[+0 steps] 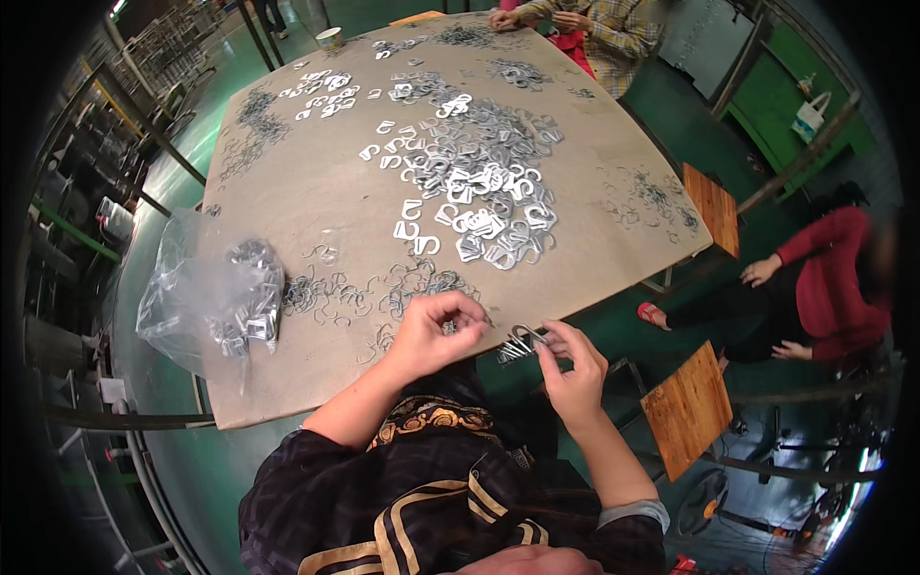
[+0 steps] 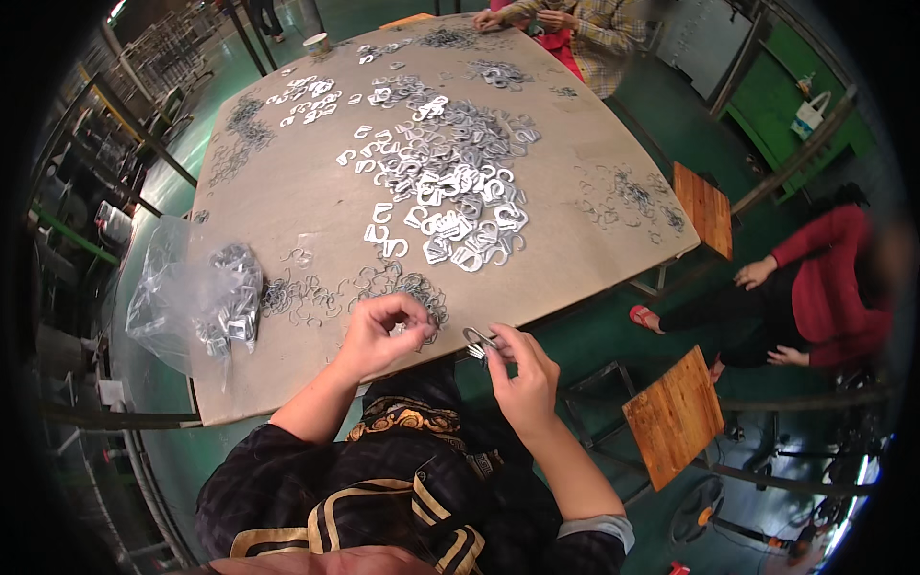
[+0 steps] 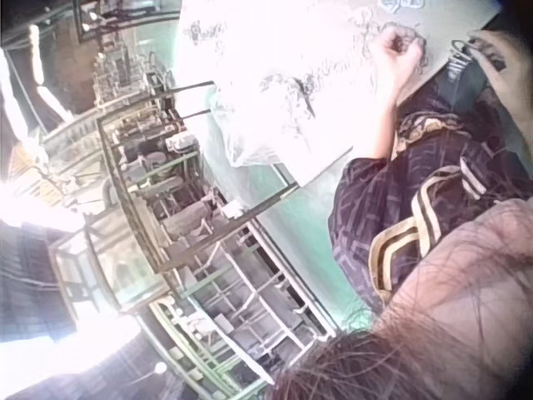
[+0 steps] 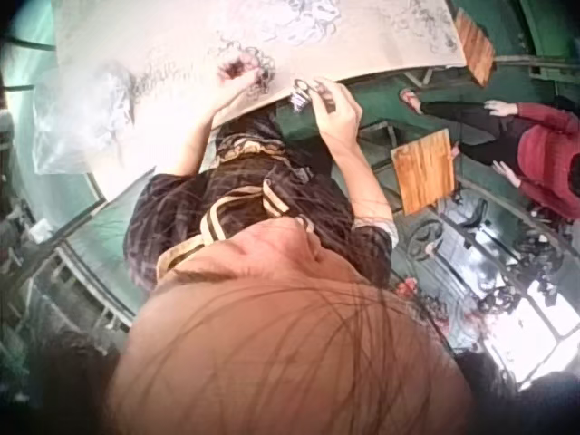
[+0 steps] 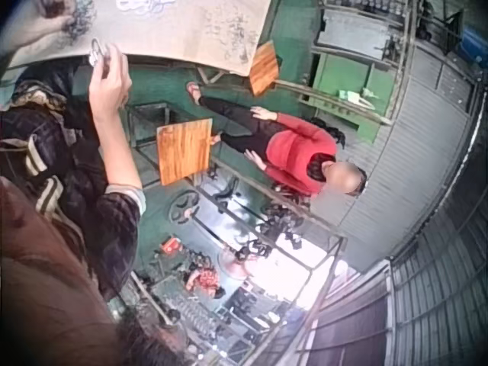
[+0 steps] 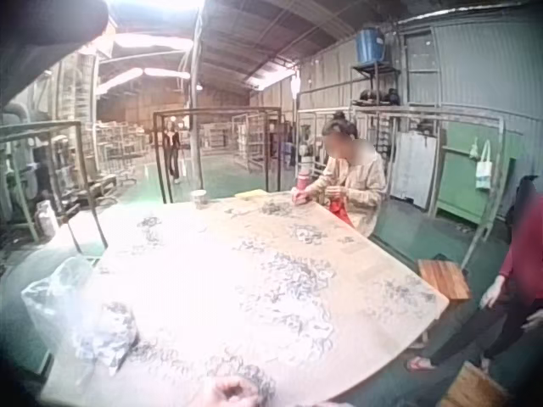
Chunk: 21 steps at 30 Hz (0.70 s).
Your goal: The person picks up small metal hooks and U-shaped clips from a table and links them together by hand to form a chain. They periodically hang the completed chain on a nearby metal rack. Other workers are visible in the background performing similar tasks.
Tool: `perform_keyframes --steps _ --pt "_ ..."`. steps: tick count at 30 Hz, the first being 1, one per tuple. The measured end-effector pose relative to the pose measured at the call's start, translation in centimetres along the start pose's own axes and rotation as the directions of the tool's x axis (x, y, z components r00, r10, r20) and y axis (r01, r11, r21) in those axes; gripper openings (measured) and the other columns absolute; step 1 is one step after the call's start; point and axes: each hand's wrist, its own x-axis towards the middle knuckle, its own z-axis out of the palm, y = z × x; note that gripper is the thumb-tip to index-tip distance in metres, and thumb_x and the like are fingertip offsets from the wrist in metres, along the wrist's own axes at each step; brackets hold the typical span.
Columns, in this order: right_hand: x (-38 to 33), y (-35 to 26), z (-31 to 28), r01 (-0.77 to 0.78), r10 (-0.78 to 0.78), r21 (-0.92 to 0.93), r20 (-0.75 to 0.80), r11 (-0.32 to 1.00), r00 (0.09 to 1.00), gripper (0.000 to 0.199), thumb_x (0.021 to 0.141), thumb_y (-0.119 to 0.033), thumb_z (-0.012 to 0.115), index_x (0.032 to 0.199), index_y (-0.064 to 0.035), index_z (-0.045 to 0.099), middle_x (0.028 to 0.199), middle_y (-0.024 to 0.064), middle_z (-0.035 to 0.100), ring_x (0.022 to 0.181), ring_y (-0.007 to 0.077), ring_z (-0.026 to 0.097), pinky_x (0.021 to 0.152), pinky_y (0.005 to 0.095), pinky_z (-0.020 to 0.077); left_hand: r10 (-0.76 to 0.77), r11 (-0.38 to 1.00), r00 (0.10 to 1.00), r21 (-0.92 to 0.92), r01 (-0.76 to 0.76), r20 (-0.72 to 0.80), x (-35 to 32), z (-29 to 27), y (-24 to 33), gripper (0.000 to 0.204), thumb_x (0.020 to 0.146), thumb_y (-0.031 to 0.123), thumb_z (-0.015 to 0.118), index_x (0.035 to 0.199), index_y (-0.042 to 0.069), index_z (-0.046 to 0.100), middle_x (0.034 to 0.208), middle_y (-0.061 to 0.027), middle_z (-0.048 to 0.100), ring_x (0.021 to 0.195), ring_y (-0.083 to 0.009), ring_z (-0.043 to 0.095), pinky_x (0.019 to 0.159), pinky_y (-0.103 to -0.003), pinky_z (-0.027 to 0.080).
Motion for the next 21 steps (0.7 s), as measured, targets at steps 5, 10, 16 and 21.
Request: perform_keyframes --steps 5,10,16,21 --pt "-0.5 -0.2 -0.3 0.064 -0.063 -0.082 0.009 0.995 0.998 0.038 0.080 0.006 0.068 0.116 -0.0008 0.060 0.087 0.0114 0.065 0.071 0.0208 0.067 0.064 0.0309 0.0536 0.280 0.910 0.954 0.289 -0.298 0.104 0.6 3.8 0.9 0.012 0.071 0.005 0.075 0.080 0.006 0.067 0.085 -0.0059 0.060 0.085 -0.0235 0.058 0.077 -0.034 0.047" --pt "-1.0 0.3 -0.4 0.136 -0.135 -0.117 0.014 0.984 0.991 0.042 0.079 0.005 0.068 0.119 -0.0024 0.058 0.090 0.0113 0.065 0.073 0.0241 0.067 0.063 0.0333 0.0528 0.308 0.878 0.948 0.358 -0.316 0.082 0.6 5.1 0.7 0.012 0.070 0.006 0.074 0.078 0.006 0.066 0.084 -0.0060 0.058 0.084 -0.0249 0.055 0.077 -0.035 0.045" --pt "-1.1 0.7 -0.9 0.271 -0.284 -0.313 0.002 0.911 0.959 0.044 0.080 0.003 0.069 0.121 -0.0032 0.055 0.088 0.0135 0.065 0.073 0.0301 0.066 0.063 0.0375 0.0525 0.229 0.915 0.970 0.323 -0.242 0.079 1.3 6.0 0.0 0.012 0.071 0.006 0.075 0.079 0.004 0.066 0.086 -0.0070 0.060 0.088 -0.0221 0.056 0.083 -0.033 0.042" --pt "-0.8 0.7 -1.5 0.205 -0.245 -0.303 -0.098 0.931 0.965 0.043 0.078 0.003 0.071 0.118 -0.0030 0.057 0.083 0.0107 0.067 0.072 0.0248 0.068 0.062 0.0350 0.0531 0.254 0.945 0.965 0.194 -0.263 0.068 1.8 6.9 -0.6 0.012 0.075 0.007 0.074 0.082 0.005 0.065 0.089 -0.0077 0.061 0.091 -0.0252 0.055 0.085 -0.035 0.042"
